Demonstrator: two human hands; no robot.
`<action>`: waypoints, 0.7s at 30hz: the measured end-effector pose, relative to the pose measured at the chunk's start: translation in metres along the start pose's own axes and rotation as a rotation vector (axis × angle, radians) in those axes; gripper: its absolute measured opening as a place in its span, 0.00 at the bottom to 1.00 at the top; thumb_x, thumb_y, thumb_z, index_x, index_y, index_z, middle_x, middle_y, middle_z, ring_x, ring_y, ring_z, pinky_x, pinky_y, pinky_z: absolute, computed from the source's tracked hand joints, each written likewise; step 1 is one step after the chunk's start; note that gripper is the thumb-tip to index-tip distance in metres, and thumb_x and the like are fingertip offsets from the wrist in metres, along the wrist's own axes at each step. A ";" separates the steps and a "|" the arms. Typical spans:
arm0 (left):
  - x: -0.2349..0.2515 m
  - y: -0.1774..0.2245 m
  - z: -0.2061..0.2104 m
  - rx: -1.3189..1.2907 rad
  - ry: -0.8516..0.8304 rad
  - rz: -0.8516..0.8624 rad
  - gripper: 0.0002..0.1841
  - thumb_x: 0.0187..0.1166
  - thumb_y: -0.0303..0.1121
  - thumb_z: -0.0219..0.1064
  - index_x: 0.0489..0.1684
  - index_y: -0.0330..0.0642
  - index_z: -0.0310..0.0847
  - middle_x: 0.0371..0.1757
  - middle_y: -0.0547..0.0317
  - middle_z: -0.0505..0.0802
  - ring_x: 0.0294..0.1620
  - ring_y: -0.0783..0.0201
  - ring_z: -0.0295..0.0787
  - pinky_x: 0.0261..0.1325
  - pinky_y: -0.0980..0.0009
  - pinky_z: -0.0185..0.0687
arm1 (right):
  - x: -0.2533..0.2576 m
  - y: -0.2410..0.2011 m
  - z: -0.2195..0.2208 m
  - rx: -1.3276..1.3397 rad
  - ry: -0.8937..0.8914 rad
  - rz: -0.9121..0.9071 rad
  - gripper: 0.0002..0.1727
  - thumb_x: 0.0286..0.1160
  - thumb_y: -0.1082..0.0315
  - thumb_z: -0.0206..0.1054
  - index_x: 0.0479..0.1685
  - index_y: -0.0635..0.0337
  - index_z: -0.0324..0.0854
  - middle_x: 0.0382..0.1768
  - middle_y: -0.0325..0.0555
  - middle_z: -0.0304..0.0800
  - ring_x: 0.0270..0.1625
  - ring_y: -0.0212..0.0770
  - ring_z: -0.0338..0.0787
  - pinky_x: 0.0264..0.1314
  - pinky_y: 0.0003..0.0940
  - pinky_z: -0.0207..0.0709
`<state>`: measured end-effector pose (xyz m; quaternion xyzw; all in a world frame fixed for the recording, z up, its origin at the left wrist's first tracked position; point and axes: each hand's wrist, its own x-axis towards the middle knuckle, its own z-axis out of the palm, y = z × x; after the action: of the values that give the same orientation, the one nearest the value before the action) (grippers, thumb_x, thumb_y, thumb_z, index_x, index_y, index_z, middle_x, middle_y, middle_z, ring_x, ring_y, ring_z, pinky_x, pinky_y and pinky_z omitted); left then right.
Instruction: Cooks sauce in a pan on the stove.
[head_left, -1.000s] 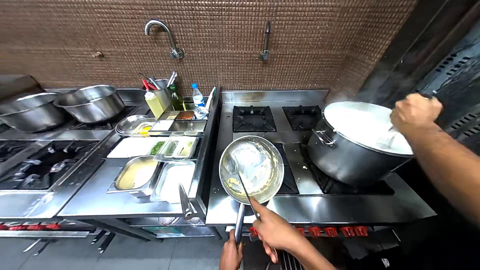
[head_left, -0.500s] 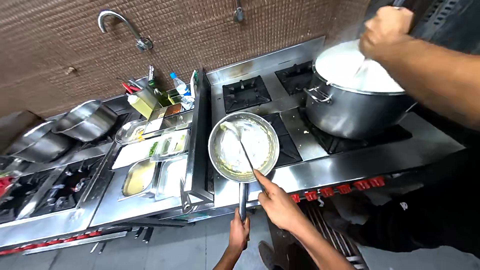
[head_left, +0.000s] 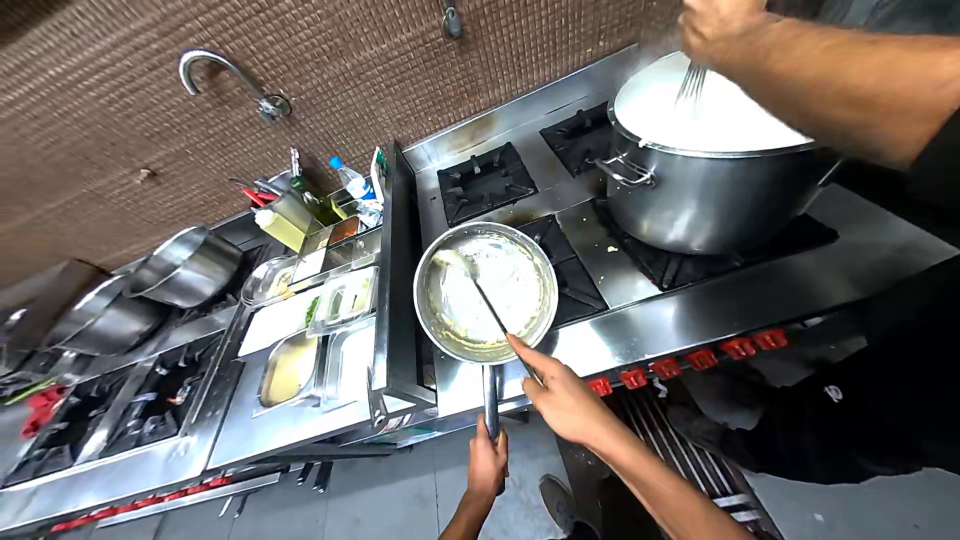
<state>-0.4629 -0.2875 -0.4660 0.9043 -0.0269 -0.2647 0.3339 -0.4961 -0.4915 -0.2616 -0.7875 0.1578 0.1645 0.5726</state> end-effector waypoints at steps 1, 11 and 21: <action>0.000 -0.001 0.000 0.002 0.001 -0.001 0.25 0.87 0.33 0.60 0.79 0.30 0.65 0.31 0.42 0.89 0.22 0.54 0.88 0.34 0.56 0.89 | -0.008 0.000 0.001 -0.104 -0.057 0.005 0.35 0.91 0.67 0.49 0.97 0.36 0.48 0.61 0.59 0.88 0.54 0.53 0.89 0.61 0.52 0.79; 0.005 -0.004 0.003 0.022 0.001 -0.005 0.23 0.88 0.34 0.59 0.78 0.32 0.66 0.29 0.44 0.89 0.22 0.54 0.88 0.33 0.56 0.88 | 0.009 0.006 0.001 0.155 0.011 0.019 0.35 0.90 0.65 0.50 0.96 0.36 0.51 0.32 0.45 0.76 0.19 0.36 0.69 0.22 0.34 0.67; 0.009 -0.010 0.009 0.021 0.017 0.021 0.23 0.87 0.34 0.60 0.77 0.30 0.67 0.30 0.42 0.89 0.24 0.53 0.90 0.35 0.55 0.89 | -0.015 0.012 0.008 0.681 -0.124 0.127 0.34 0.91 0.70 0.50 0.95 0.44 0.51 0.23 0.33 0.65 0.11 0.28 0.61 0.10 0.23 0.58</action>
<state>-0.4613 -0.2869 -0.4825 0.9096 -0.0365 -0.2530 0.3275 -0.5158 -0.4865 -0.2675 -0.5284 0.2174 0.1851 0.7996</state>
